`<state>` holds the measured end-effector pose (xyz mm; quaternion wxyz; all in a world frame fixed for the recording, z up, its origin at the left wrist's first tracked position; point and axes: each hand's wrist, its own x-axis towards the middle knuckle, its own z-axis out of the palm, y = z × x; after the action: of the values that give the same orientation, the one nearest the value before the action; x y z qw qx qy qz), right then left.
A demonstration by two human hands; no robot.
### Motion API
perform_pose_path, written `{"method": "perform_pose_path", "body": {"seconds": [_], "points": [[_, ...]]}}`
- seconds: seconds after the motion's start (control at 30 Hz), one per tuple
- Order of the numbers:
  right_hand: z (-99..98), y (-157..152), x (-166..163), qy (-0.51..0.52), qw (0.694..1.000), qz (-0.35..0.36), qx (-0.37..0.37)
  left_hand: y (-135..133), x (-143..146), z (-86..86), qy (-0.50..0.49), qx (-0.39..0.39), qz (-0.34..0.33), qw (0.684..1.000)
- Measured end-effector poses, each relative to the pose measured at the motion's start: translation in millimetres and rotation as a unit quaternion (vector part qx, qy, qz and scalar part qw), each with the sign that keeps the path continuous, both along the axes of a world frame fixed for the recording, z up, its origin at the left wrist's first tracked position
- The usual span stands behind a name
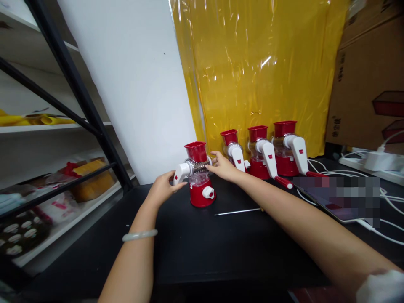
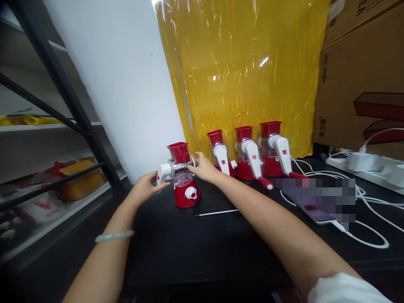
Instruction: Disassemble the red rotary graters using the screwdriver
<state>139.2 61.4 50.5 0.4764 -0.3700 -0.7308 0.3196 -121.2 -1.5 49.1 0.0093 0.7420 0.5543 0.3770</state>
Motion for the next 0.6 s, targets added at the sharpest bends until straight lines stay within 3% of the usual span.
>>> {"method": "perform_pose_path", "body": {"seconds": [0.13,0.37,0.6], "points": [[-3.0,6,1,0.016,1.0,-0.022,-0.015,5,4,-7.0,-0.007,0.047,0.009,0.999],[-8.2,6,-2,0.055,0.998,0.011,-0.017,10,23,-19.0,-0.037,0.065,-0.031,0.997],[6.4,-15,0,0.05,0.996,0.066,-0.029,6,30,-17.4,-0.06,0.077,-0.018,0.995]]}}
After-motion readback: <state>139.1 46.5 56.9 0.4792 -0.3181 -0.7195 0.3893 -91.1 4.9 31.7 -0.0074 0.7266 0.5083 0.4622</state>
